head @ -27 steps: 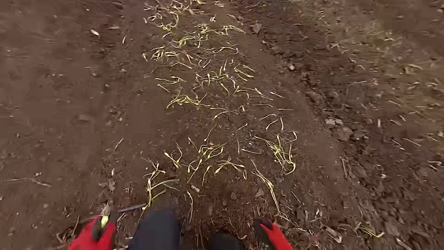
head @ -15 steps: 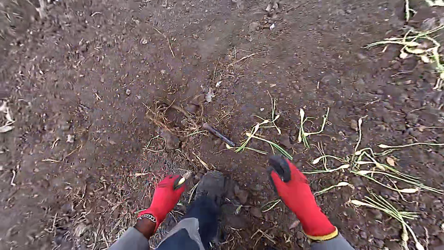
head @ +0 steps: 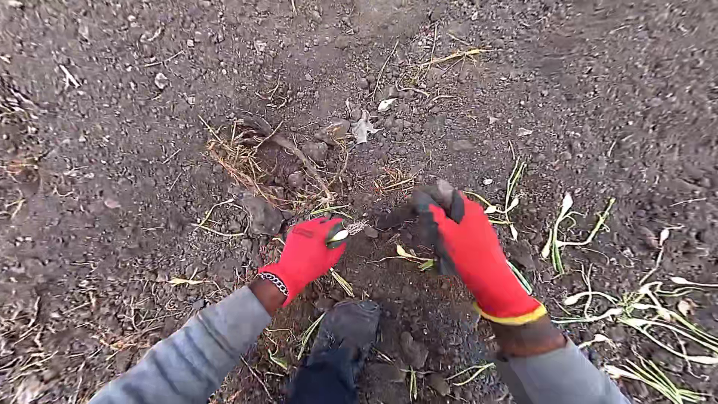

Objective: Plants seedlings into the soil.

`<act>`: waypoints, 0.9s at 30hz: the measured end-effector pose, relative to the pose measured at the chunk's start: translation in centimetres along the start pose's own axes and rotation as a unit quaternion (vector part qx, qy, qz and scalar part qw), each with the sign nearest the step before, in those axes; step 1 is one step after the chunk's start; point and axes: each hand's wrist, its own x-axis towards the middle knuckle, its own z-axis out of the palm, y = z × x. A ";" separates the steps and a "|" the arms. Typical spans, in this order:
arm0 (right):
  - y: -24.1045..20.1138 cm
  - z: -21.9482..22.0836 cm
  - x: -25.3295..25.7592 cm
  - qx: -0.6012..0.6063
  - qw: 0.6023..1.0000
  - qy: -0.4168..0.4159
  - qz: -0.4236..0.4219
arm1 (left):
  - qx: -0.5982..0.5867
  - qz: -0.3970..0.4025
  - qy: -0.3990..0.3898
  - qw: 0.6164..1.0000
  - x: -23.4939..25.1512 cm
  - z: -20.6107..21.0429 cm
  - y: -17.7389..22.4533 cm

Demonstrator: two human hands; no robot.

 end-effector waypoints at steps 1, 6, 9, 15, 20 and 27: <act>-0.5 -2.6 -2.5 0.090 0.995 0.050 -0.006 | -0.003 0.015 -0.012 1.000 0.5 0.5 0.9; 0.0 -8.9 -15.9 0.150 0.980 0.123 -0.032 | 0.064 0.067 -0.180 0.979 2.8 3.5 7.7; 6.0 -3.0 -17.2 -0.041 0.993 0.036 0.100 | 0.114 0.069 -0.274 0.953 4.5 6.0 10.0; 4.9 -1.4 -13.6 -0.130 0.984 -0.067 0.100 | 0.082 -0.044 -0.245 0.965 -2.3 4.1 5.5; -5.0 -6.5 -8.9 0.121 0.985 0.041 -0.117 | -0.070 -0.166 -0.149 0.972 -9.5 2.5 1.9; 4.5 6.6 -1.9 -0.125 0.986 -0.086 0.065 | -0.219 -0.207 0.071 0.951 -3.7 -1.7 -0.4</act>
